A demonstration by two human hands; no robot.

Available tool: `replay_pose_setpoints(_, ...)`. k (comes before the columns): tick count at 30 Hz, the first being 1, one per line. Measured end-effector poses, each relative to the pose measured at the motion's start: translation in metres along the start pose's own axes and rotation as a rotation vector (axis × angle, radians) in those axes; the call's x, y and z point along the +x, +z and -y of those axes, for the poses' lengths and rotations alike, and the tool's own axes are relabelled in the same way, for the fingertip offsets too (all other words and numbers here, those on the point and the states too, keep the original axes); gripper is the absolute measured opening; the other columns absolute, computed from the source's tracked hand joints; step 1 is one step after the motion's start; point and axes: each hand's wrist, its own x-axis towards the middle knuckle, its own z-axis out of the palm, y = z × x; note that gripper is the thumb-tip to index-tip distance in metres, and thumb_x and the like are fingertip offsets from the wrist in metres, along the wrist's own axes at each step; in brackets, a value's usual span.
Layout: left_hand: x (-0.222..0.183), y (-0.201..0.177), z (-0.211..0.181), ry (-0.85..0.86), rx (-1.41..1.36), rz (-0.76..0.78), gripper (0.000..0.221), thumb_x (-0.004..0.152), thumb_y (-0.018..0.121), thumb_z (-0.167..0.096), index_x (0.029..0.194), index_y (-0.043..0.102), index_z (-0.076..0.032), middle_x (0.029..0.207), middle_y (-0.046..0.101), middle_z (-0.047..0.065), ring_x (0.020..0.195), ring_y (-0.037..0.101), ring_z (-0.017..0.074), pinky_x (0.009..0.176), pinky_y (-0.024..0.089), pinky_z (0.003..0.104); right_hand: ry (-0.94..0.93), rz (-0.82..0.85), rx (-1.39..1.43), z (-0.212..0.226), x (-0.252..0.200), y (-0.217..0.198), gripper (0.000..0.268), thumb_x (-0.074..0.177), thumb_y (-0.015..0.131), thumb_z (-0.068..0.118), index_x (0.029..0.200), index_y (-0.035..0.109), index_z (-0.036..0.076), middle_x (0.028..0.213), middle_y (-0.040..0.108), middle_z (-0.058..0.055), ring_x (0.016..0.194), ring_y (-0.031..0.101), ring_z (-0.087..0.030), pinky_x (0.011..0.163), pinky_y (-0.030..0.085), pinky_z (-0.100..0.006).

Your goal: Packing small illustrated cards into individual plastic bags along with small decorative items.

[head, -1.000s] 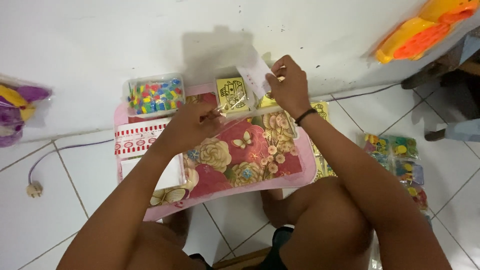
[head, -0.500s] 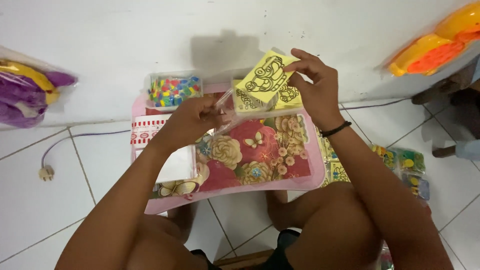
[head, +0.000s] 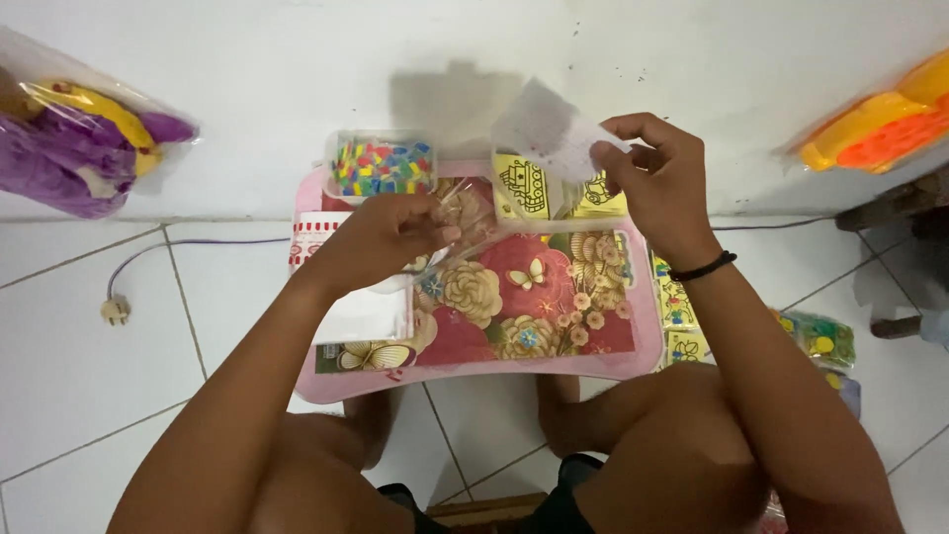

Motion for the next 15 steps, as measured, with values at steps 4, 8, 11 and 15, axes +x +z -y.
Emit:
replay_pose_setpoints(4, -0.003, -0.005, 0.014, -0.024, -0.024, 0.0, 0.021, 0.1, 0.064, -0.022, 0.105, 0.073, -0.004, 0.093, 0.071, 0.018, 0.09, 0.072, 0.0338, 0.08, 0.056, 0.044, -0.051, 0.014, 0.042, 0.016, 0.0, 0.012, 0.016, 0.099, 0.065, -0.005, 0.112, 0.071, 0.002, 0.119, 0.064, -0.015, 0.085, 0.069, -0.021, 0.077, 0.062, -0.034)
replay_pose_setpoints(8, -0.001, -0.004, 0.032, -0.014, -0.109, -0.013, 0.022, 0.099, 0.065, -0.021, 0.105, 0.075, -0.003, 0.089, 0.068, 0.015, 0.084, 0.067, 0.0275, 0.076, 0.053, 0.04, -0.057, 0.012, 0.097, 0.007, 0.001, 0.014, 0.018, 0.099, 0.067, -0.007, 0.113, 0.072, 0.002, 0.14, 0.057, -0.022, 0.108, 0.067, -0.024, 0.092, 0.061, -0.037)
replay_pose_setpoints(11, 0.002, -0.003, 0.043, 0.017, -0.172, -0.029, 0.024, 0.099, 0.067, -0.024, 0.105, 0.076, -0.002, 0.083, 0.065, 0.011, 0.078, 0.063, 0.0216, 0.072, 0.051, 0.037, -0.008, -0.011, 0.171, 0.002, 0.003, 0.015, 0.017, 0.097, 0.07, -0.004, 0.113, 0.072, 0.002, 0.139, 0.061, -0.021, 0.105, 0.069, -0.021, 0.093, 0.063, -0.034)
replay_pose_setpoints(15, 0.012, -0.004, 0.07, 0.043, -0.274, -0.038, 0.028, 0.1, 0.068, -0.029, 0.104, 0.077, -0.004, 0.078, 0.06, 0.007, 0.073, 0.056, 0.0165, 0.069, 0.048, 0.032, -0.043, -0.058, 0.19, -0.005, 0.004, 0.016, 0.017, 0.097, 0.073, -0.002, 0.113, 0.072, 0.002, 0.138, 0.063, -0.02, 0.105, 0.067, -0.015, 0.088, 0.063, -0.031)
